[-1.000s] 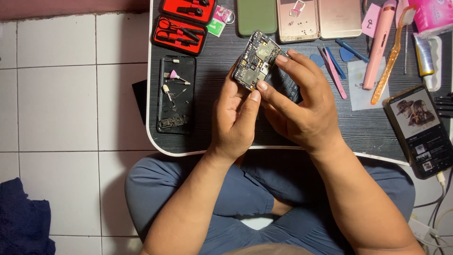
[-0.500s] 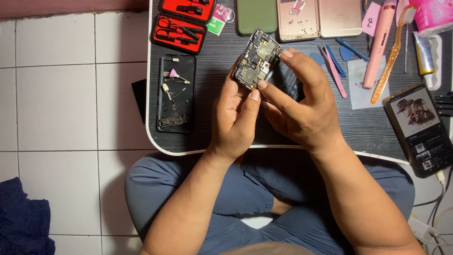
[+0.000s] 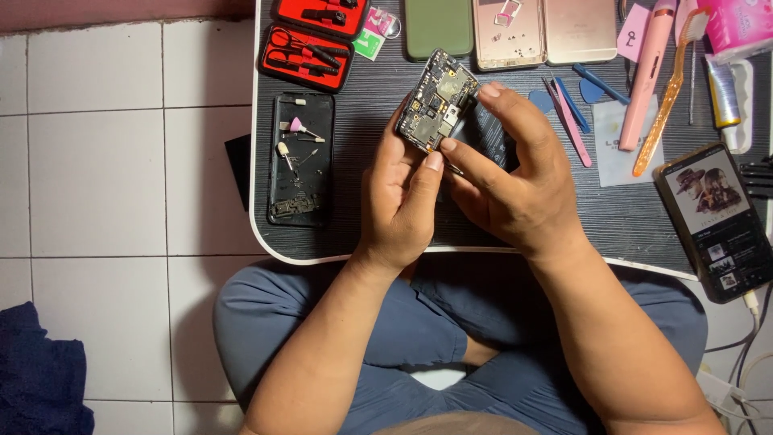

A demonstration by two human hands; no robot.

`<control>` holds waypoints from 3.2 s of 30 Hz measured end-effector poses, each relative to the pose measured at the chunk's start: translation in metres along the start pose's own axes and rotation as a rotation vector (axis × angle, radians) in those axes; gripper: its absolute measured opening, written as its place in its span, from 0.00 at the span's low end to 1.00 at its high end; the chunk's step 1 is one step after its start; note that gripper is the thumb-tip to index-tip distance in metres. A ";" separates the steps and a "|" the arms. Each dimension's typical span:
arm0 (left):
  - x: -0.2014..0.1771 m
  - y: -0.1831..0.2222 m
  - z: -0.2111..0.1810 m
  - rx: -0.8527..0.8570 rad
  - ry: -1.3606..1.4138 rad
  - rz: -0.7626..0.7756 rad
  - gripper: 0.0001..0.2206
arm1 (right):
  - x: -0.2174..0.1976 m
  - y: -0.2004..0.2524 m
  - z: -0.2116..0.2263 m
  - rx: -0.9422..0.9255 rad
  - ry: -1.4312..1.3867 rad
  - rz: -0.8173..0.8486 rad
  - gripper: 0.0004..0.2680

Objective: Disassembling a smartphone to remove internal components like the motherboard and battery using specialized repair tools.

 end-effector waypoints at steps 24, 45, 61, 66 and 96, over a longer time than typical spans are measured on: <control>-0.066 -0.012 -0.016 -0.214 0.086 -0.403 0.15 | -0.025 0.006 0.019 -0.067 -0.020 0.302 0.06; -0.038 0.050 -0.007 -0.234 -0.140 -0.462 0.20 | -0.040 0.052 -0.063 0.288 0.579 0.108 0.03; -0.030 0.051 -0.006 -0.209 -0.024 -0.472 0.35 | -0.011 0.028 -0.044 0.207 0.432 0.298 0.06; -0.026 0.033 0.001 -0.235 -0.033 -0.421 0.36 | -0.042 0.056 -0.059 0.479 0.634 0.368 0.07; -0.025 0.047 0.004 0.320 -1.394 -0.398 0.19 | -0.023 0.020 0.037 0.114 0.112 0.196 0.03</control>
Point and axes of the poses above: each hand's wrist, its own y-axis away from the middle knuckle, its own x-axis out of the palm, z = x × y, the point moved 2 cm from there along -y, towards the middle knuckle, and after that the axes turned 12 degrees about -x, right-handed, at the moved point
